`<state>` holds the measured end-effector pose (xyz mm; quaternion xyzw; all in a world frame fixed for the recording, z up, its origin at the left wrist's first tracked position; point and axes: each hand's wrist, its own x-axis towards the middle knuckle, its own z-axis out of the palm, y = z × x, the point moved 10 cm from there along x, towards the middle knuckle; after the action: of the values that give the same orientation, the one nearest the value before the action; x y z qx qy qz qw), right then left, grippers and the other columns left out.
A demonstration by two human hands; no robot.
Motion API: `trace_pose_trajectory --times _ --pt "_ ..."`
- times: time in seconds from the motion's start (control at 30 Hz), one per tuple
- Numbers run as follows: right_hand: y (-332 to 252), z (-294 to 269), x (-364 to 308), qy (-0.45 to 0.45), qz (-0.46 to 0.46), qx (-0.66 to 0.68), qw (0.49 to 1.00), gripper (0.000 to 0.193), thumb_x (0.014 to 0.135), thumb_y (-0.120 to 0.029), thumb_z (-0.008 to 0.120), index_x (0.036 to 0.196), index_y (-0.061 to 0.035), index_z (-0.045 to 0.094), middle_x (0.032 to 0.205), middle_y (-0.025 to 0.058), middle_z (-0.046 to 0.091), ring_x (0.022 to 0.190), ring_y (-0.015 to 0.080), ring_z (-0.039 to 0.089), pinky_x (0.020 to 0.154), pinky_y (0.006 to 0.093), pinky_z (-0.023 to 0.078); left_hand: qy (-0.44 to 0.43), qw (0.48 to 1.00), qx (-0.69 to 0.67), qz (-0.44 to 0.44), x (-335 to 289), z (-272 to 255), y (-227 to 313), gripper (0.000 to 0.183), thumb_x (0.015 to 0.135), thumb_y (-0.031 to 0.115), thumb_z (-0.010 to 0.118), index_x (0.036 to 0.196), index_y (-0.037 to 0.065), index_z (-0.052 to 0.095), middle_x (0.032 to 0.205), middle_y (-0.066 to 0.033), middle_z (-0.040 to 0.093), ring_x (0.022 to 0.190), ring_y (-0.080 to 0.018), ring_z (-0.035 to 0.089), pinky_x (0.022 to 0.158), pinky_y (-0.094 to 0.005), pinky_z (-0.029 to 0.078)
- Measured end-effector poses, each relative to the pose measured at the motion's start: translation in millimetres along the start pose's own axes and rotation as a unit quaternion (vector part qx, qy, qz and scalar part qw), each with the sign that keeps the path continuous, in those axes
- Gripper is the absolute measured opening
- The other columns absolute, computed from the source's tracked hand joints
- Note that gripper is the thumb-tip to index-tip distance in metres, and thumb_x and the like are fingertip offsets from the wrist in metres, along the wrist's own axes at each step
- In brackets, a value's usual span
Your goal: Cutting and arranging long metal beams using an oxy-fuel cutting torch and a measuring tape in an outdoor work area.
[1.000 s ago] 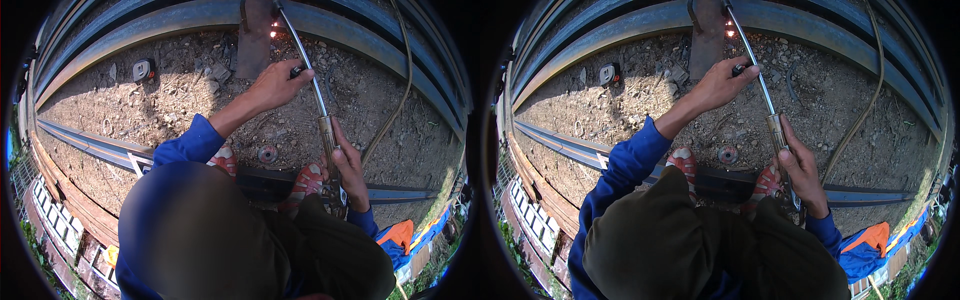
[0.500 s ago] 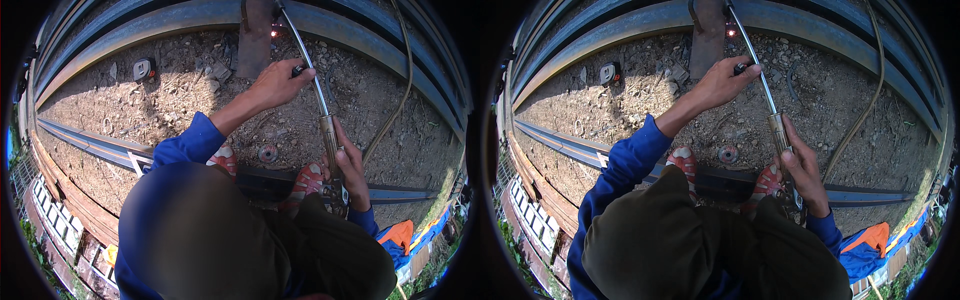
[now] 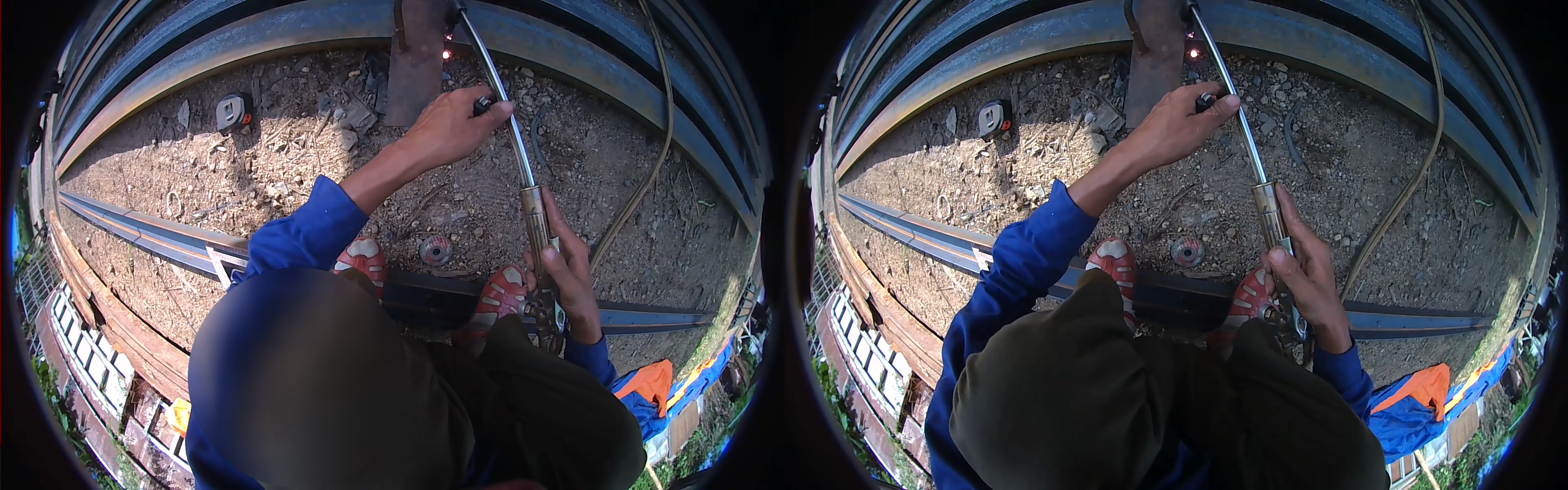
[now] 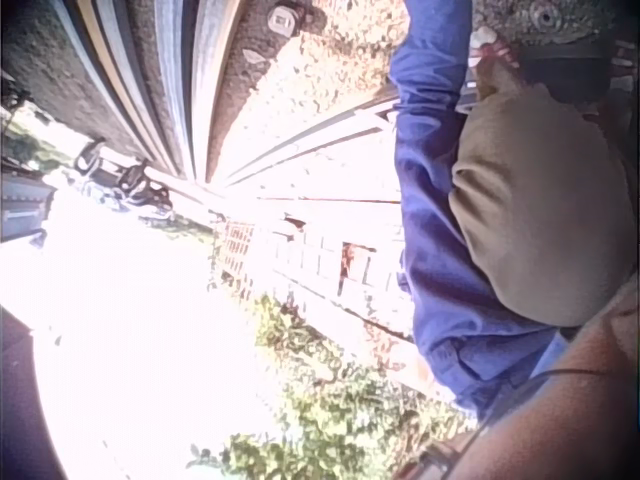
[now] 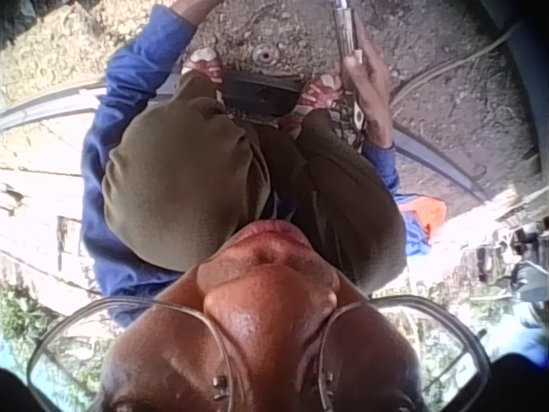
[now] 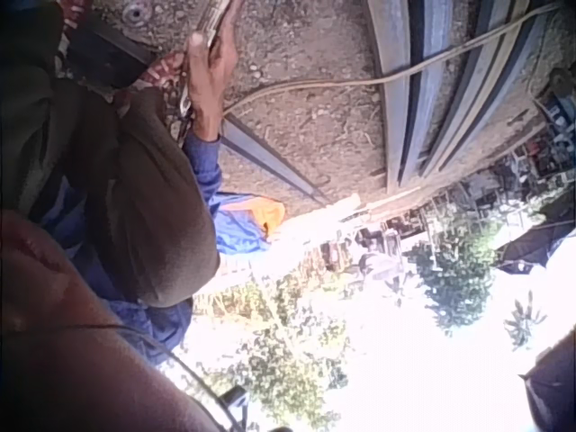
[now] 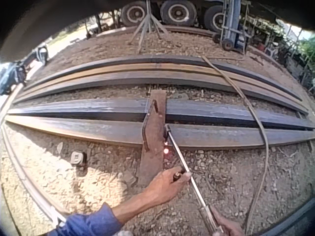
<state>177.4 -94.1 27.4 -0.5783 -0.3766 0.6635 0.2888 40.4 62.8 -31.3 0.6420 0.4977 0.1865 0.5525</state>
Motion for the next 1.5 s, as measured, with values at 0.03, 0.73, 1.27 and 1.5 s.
trace_pose_trajectory --times 0.03,0.73,1.27,1.5 --pt "0.3 -0.2 0.3 0.001 0.003 0.004 1.0 0.08 0.091 -0.039 0.059 0.151 -0.0018 0.02 0.083 0.0045 0.055 0.063 0.0078 0.053 0.053 0.0224 0.045 -0.001 1.0 0.0 0.0 0.6 -0.1 -0.4 0.059 0.093 0.057 0.051 0.113 0.002 0.064 0.061 -0.0076 0.055 0.06 -0.014 0.054 0.056 -0.0346 0.042" --pt "2.9 2.0 -0.7 -0.01 0.01 0.011 1.0 0.083 0.091 -0.042 0.059 0.151 -0.002 0.018 0.08 0.0028 0.053 0.066 0.008 0.052 0.054 0.0221 0.044 0.004 1.0 0.018 0.022 2.2 1.5 -1.6 0.059 0.094 0.056 0.05 0.11 0.001 0.064 0.068 -0.0127 0.059 0.064 -0.018 0.058 0.059 -0.038 0.044" --pt "2.2 0.9 0.3 -0.001 0.012 -0.005 1.0 0.083 0.091 -0.043 0.059 0.152 -0.0037 0.019 0.078 0.0033 0.053 0.064 0.0085 0.052 0.053 0.0232 0.045 0.004 0.999 0.022 0.024 2.6 0.9 -0.3 0.063 0.093 0.061 0.049 0.108 0.001 0.064 0.063 -0.0103 0.056 0.062 -0.0183 0.058 0.057 -0.0387 0.044" --pt "4.1 1.8 -0.7 -0.002 0.03 0.008 1.0 0.082 0.091 -0.042 0.058 0.151 -0.0038 0.02 0.078 0.0035 0.053 0.062 0.0081 0.051 0.053 0.023 0.044 0.007 0.999 0.017 0.027 3.5 -0.3 -0.3 0.065 0.092 0.062 0.049 0.109 0.0 0.064 0.065 -0.013 0.059 0.065 -0.0212 0.062 0.059 -0.04 0.046"
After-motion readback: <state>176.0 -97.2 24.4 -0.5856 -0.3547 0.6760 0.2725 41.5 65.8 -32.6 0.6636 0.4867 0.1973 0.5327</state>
